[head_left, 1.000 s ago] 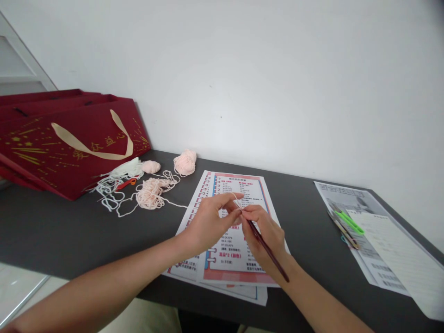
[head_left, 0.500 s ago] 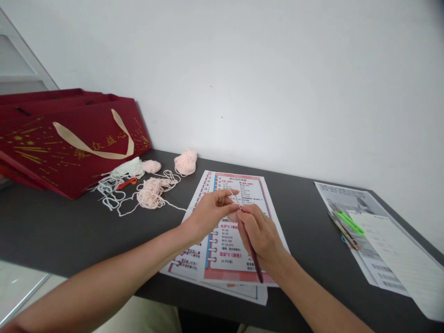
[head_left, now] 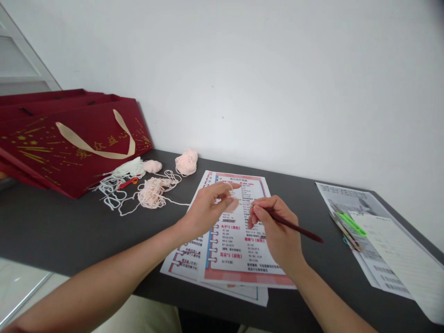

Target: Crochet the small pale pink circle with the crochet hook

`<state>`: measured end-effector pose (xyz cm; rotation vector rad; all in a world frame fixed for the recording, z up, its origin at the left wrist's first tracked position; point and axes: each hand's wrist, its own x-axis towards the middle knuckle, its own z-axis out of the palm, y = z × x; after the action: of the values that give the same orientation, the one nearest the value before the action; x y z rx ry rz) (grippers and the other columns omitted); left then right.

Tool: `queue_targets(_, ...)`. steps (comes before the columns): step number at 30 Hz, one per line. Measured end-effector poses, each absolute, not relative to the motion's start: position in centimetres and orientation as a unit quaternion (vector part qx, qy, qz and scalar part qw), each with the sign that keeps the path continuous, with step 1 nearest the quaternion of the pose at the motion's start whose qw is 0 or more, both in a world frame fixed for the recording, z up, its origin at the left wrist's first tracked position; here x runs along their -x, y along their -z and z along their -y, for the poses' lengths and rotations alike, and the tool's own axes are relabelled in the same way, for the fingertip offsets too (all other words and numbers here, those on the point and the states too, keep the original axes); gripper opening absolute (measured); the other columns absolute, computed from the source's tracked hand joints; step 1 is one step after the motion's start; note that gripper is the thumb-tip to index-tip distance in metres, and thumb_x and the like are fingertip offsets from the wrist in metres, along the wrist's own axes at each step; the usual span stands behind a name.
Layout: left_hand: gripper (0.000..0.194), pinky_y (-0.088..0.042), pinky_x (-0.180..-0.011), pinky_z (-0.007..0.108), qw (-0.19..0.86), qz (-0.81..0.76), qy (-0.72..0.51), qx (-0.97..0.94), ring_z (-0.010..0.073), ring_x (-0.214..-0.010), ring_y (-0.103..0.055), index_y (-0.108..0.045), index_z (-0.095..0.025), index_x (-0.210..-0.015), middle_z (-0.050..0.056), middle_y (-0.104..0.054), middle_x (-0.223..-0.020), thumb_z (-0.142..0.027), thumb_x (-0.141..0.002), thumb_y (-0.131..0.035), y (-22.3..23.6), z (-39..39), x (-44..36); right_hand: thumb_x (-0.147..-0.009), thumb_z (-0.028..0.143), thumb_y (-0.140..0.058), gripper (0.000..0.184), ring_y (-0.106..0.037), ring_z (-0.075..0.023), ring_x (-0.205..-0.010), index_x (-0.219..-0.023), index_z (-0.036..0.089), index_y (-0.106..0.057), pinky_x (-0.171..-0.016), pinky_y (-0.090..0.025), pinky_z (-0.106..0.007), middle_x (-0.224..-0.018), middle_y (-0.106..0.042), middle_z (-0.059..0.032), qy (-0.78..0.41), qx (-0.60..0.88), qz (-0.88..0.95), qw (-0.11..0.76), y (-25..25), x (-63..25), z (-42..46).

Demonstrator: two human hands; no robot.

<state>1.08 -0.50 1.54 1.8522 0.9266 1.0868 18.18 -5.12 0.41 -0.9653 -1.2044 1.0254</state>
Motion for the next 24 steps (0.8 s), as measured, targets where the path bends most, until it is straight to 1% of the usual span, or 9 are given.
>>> queue_targets(2,0.010,-0.038,-0.072,0.028,0.428,-0.364,-0.423,-0.711,0.0151,-0.075,-0.054,-0.063,-0.017,-0.075,0.000,-0.057,-0.072,-0.019,-0.082,-0.057,-1.7,0.3,-1.0,-0.080,0.019,-0.065,0.006,-0.057,-0.0103,-0.054,-0.076,0.019,-0.061,-0.053,-0.047,-0.025,-0.064,-0.060,0.0028,-0.436,0.408,0.538,0.595,-0.6,-18.6,5.0)
queue_targets(5,0.007,-0.037,-0.068,0.027,0.515,-0.349,-0.406,-0.670,0.0126,-0.067,-0.051,-0.067,-0.017,-0.083,-0.002,-0.056,-0.068,-0.020,-0.079,-0.062,-1.9,0.1,-1.0,-0.078,0.020,-0.066,0.007,-0.054,-0.0105,-0.052,-0.073,0.019,-0.060,-0.047,-0.046,-0.024,-0.067,-0.061,0.0015,-0.517,0.364,0.490,0.600,-0.9,-18.8,4.6)
queue_targets(8,0.019,-0.037,-0.065,0.026,0.607,-0.321,-0.397,-0.609,0.0103,-0.064,-0.050,-0.068,-0.016,-0.094,-0.003,-0.056,-0.067,-0.019,-0.075,-0.067,-1.9,0.3,-1.2,-0.078,0.021,-0.065,0.009,-0.050,-0.0098,-0.051,-0.073,0.019,-0.058,-0.045,-0.044,-0.023,-0.066,-0.059,0.0013,-0.584,0.335,0.439,0.595,-0.9,-18.5,4.3)
queue_targets(10,0.033,-0.038,-0.064,0.024,0.663,-0.302,-0.392,-0.562,0.0090,-0.063,-0.051,-0.065,-0.018,-0.106,-0.004,-0.055,-0.067,-0.019,-0.074,-0.069,-1.7,0.5,-1.5,-0.080,0.021,-0.061,0.007,-0.049,-0.0093,-0.050,-0.075,0.020,-0.057,-0.044,-0.043,-0.023,-0.067,-0.058,0.0016,-0.584,0.323,0.451,0.592,-0.6,-18.2,4.3)
queue_targets(13,0.047,-0.040,-0.065,0.024,0.706,-0.294,-0.393,-0.510,0.0079,-0.062,-0.053,-0.061,-0.017,-0.117,-0.005,-0.055,-0.066,-0.019,-0.071,-0.073,-1.2,0.8,-2.0,-0.085,0.019,-0.055,0.004,-0.051,-0.0099,-0.052,-0.083,0.022,-0.054,-0.047,-0.044,-0.023,-0.071,-0.057,0.0020,-0.462,0.354,0.562,0.587,0.3,-17.9,4.6)
queue_targets(17,0.050,-0.041,-0.067,0.024,0.721,-0.314,-0.407,-0.465,0.0073,-0.060,-0.055,-0.058,-0.013,-0.120,-0.005,-0.059,-0.065,-0.018,-0.072,-0.073,-1.0,1.3,-2.4,-0.087,0.010,-0.051,0.013,-0.057,-0.0161,-0.074,-0.089,0.022,-0.054,-0.063,-0.050,-0.030,-0.086,-0.059,-0.0034,-0.113,0.382,0.772,0.495,1.4,-18.0,5.2)
queue_targets(19,0.045,-0.041,-0.066,0.024,0.746,-0.311,-0.400,-0.433,0.0070,-0.058,-0.055,-0.061,-0.013,-0.115,-0.004,-0.059,-0.063,-0.018,-0.072,-0.073,-1.1,1.3,-2.4,-0.085,0.006,-0.050,0.018,-0.057,-0.0185,-0.080,-0.094,0.022,-0.053,-0.067,-0.050,-0.033,-0.091,-0.059,-0.0058,-0.004,0.356,0.814,0.460,1.6,-18.2,5.2)
queue_targets(21,0.039,-0.042,-0.069,0.025,0.785,-0.291,-0.372,-0.400,0.0083,-0.062,-0.058,-0.064,-0.013,-0.109,-0.002,-0.062,-0.068,-0.017,-0.071,-0.074,-1.3,1.2,-2.2,-0.085,0.005,-0.051,0.023,-0.058,-0.0189,-0.082,-0.098,0.023,-0.052,-0.068,-0.051,-0.034,-0.093,-0.060,-0.0059,0.012,0.331,0.816,0.474,1.7,-18.3,5.2)
queue_targets(24,0.038,-0.043,-0.073,0.027,0.816,-0.274,-0.341,-0.378,0.0114,-0.071,-0.061,-0.066,-0.013,-0.106,0.003,-0.066,-0.078,-0.014,-0.069,-0.074,-1.5,0.7,-1.9,-0.086,0.009,-0.053,0.018,-0.059,-0.0149,-0.076,-0.095,0.025,-0.053,-0.063,-0.052,-0.029,-0.093,-0.059,-0.0028,-0.140,0.339,0.758,0.539,1.3,-18.6,4.8)
